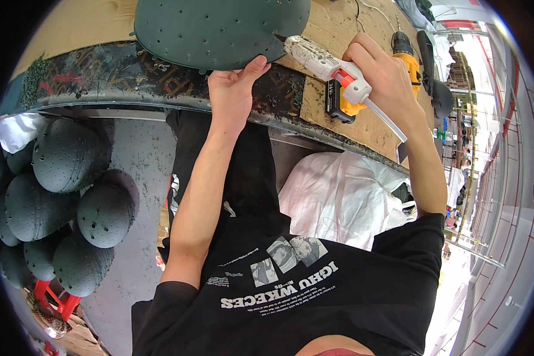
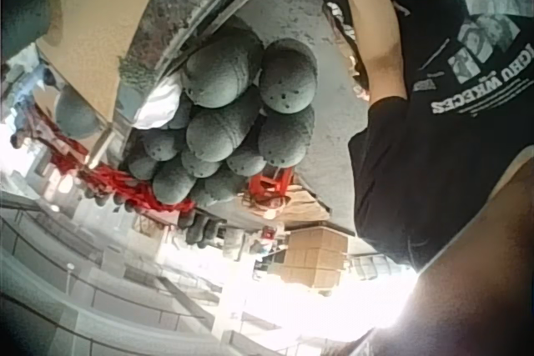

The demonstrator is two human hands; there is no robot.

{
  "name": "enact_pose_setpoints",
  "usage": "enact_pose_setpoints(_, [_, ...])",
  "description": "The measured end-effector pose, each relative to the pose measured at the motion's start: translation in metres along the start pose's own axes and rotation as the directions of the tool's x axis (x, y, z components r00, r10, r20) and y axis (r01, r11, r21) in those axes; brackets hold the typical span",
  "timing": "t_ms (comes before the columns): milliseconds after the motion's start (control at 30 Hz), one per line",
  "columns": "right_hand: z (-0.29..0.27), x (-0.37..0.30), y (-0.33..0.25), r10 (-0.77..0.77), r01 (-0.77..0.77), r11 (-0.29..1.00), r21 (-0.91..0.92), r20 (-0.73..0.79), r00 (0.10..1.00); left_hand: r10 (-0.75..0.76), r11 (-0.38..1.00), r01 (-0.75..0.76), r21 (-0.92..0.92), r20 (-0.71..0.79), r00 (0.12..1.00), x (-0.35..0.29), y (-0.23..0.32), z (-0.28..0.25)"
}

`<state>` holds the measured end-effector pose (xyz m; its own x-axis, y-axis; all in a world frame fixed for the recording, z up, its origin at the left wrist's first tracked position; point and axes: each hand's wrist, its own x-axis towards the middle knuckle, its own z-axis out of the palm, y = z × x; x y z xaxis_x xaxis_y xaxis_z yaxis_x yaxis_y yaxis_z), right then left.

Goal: The worker is using a hot glue gun to attach components and an electric drill to create holes in green foam helmet shells.

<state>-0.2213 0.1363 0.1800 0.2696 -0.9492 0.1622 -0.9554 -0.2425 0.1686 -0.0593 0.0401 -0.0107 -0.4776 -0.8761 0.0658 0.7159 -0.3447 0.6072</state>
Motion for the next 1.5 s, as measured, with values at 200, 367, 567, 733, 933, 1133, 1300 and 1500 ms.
enact_pose_setpoints(200, [-0.0041,-0.0004,-0.0014,0.016,-0.016,1.000,0.006,0.003,1.000,0.002,1.000,-0.002,-0.010,0.006,1.000,0.0000,-0.0003,0.0003])
enact_pose_setpoints(367, [-0.0004,0.0014,-0.0002,0.003,-0.003,1.000,0.005,-0.015,1.000,0.008,1.000,-0.008,-0.010,0.006,1.000,0.0001,0.0008,0.0006])
enact_pose_setpoints(567, [0.0008,-0.0024,-0.0003,0.011,-0.011,1.000,0.000,0.000,1.000,0.005,1.000,-0.004,-0.007,0.007,1.000,-0.0007,0.0013,0.0013])
enact_pose_setpoints(733, [-0.0003,-0.0008,-0.0007,-0.008,0.008,1.000,0.022,-0.027,1.000,-0.002,1.000,0.002,0.002,-0.002,1.000,-0.0010,0.0018,0.0013])
enact_pose_setpoints(933, [0.0027,-0.0028,0.0012,-0.002,0.002,1.000,0.017,-0.010,1.000,-0.009,1.000,0.009,-0.004,0.010,1.000,-0.0003,0.0002,-0.0003])
enact_pose_setpoints(1133, [0.0016,-0.0015,-0.0007,0.007,-0.006,1.000,0.026,-0.033,0.999,0.005,1.000,-0.005,-0.002,0.002,1.000,-0.0007,0.0014,0.0001])
enact_pose_setpoints(1300, [0.0036,-0.0041,0.0007,0.016,-0.016,1.000,0.019,0.003,1.000,0.007,1.000,-0.007,-0.008,-0.005,1.000,-0.0004,0.0004,0.0019])
enact_pose_setpoints(1500, [0.0012,-0.0011,-0.0017,-0.001,0.002,1.000,0.029,-0.033,0.999,0.007,1.000,-0.007,0.001,-0.003,1.000,-0.0004,0.0019,0.0005])
